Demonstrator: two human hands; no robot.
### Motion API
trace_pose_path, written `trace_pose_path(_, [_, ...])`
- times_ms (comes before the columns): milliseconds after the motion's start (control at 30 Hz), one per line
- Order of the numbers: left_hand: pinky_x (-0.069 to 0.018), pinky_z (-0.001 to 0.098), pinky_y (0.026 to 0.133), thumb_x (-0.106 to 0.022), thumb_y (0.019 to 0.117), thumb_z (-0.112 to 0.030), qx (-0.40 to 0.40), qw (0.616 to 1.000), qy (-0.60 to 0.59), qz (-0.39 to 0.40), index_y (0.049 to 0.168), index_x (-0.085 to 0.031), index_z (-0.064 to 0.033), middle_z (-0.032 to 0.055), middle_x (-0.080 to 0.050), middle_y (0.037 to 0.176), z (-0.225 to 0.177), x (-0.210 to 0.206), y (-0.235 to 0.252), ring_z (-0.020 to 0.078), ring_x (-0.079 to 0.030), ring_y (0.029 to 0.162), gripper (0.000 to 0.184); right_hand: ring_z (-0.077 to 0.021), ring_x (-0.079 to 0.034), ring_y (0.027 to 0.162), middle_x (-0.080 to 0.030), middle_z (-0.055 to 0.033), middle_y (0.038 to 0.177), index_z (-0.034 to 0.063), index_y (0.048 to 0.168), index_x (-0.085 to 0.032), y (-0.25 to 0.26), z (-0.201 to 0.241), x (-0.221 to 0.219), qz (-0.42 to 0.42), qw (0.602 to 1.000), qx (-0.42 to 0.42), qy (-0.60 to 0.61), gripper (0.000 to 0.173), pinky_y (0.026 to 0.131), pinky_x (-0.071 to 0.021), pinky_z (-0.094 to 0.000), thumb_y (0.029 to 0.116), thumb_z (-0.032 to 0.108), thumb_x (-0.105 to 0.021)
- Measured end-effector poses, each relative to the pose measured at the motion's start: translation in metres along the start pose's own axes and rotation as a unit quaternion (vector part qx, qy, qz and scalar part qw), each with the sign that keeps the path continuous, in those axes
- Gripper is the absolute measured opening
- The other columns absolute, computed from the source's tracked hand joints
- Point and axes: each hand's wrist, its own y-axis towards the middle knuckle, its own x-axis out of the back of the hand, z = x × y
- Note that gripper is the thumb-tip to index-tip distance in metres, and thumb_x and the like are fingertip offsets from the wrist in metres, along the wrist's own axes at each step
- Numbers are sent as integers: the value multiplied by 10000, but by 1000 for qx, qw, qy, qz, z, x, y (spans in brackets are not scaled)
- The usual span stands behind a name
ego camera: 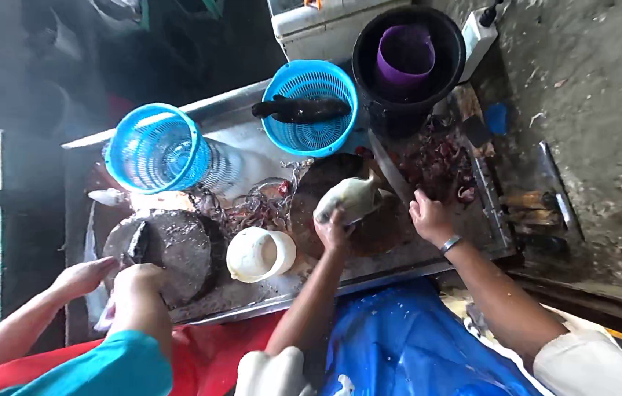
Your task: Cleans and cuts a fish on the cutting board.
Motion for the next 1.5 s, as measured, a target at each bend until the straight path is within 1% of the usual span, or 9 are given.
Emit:
trace_pose_path(233, [-646, 528, 640, -850, 843, -159, 87, 992, -84, -48, 1423, -413, -102, 250, -682, 1098, 36, -22, -55, 379, -740, 807, 728, -223, -621, 572, -605, -114, 735, -18, 1288, -515, -27, 51, 15, -259, 940, 210, 69, 346, 514, -546, -409, 1088, 243, -408])
trace_pose_path(400, [-636, 527, 710, -748, 918, -207, 151, 977, -153, -2, 1488, -377, -152, 258, -656, 1197, 30, -12, -54, 399, -725, 910, 682, -432, -715, 1008, -721, -236, 1035, 83, 1380, -527, -18, -1, -69, 62, 996, -47, -32, 367, 858, -562, -632, 1088, 278, -422])
trace_pose_path(500, [-622, 500, 755, -640, 982, -256, 185, 961, -203, 34, 1517, -360, -182, 236, -632, 1250, 14, 9, -57, 378, -707, 962, 608, -349, -705, 828, -693, -217, 981, 97, 1413, -528, -19, -3, -39, 167, 983, -76, 5, 380, 733, -581, -538, 1100, 286, -426])
trace_pose_path(633, [-614, 388, 717, -367, 1120, -424, 124, 950, 138, 251, 1377, -494, -35, 139, -723, 1083, 1, 24, -85, 245, -729, 857, 483, -200, -527, 485, -567, -110, 738, 173, 1472, -485, 15, -73, -35, 137, 965, -128, 186, 434, 453, -499, -376, 1107, 399, -424])
trace_pose_path(700, [-596, 382, 842, -527, 1076, -322, -76, 882, 378, 273, 1221, -658, -79, 57, -720, 1076, -10, 21, -85, 170, -706, 940, 312, -320, -595, 536, -622, -216, 813, 107, 1395, -497, 15, -85, -37, 1, 968, -123, 217, 424, 516, -538, -514, 1107, 394, -375])
trace_pose_path(833, [-444, 642, 1047, -692, 962, -165, -327, 708, 582, 231, 1346, -670, -215, 94, -592, 1448, -45, 2, -31, 412, -522, 1323, 388, -216, -628, 509, -600, -103, 711, 8, 1187, -531, -3, -88, -37, -49, 932, -78, 351, 341, 523, -609, -422, 1129, 307, -380])
trace_pose_path(967, [-530, 584, 940, -698, 960, -184, -322, 645, 652, 235, 1100, -722, -136, 101, -711, 1116, -51, -12, -4, 374, -628, 1140, 149, -198, -565, 480, -566, -96, 680, 37, 1141, -569, -8, -74, -50, 16, 948, -72, 311, 352, 481, -546, -386, 1106, 369, -458])
trace_pose_path(1233, [-533, 567, 978, -665, 960, -89, -344, 655, 635, 222, 1186, -705, -113, 132, -669, 1267, -48, -20, 3, 384, -634, 1158, 230, -253, -579, 485, -610, -150, 702, 49, 1138, -622, 23, -42, -59, 65, 967, -25, 244, 385, 496, -542, -441, 1090, 405, -486])
trace_pose_path(1500, [-547, 620, 857, -516, 1044, -199, -283, 570, 725, 263, 1230, -655, -107, 144, -716, 1161, -45, -3, -29, 386, -684, 1091, 250, -253, -542, 467, -569, -143, 690, 71, 1227, -605, 36, -24, -57, 119, 968, 10, 223, 429, 458, -511, -439, 1096, 451, -456])
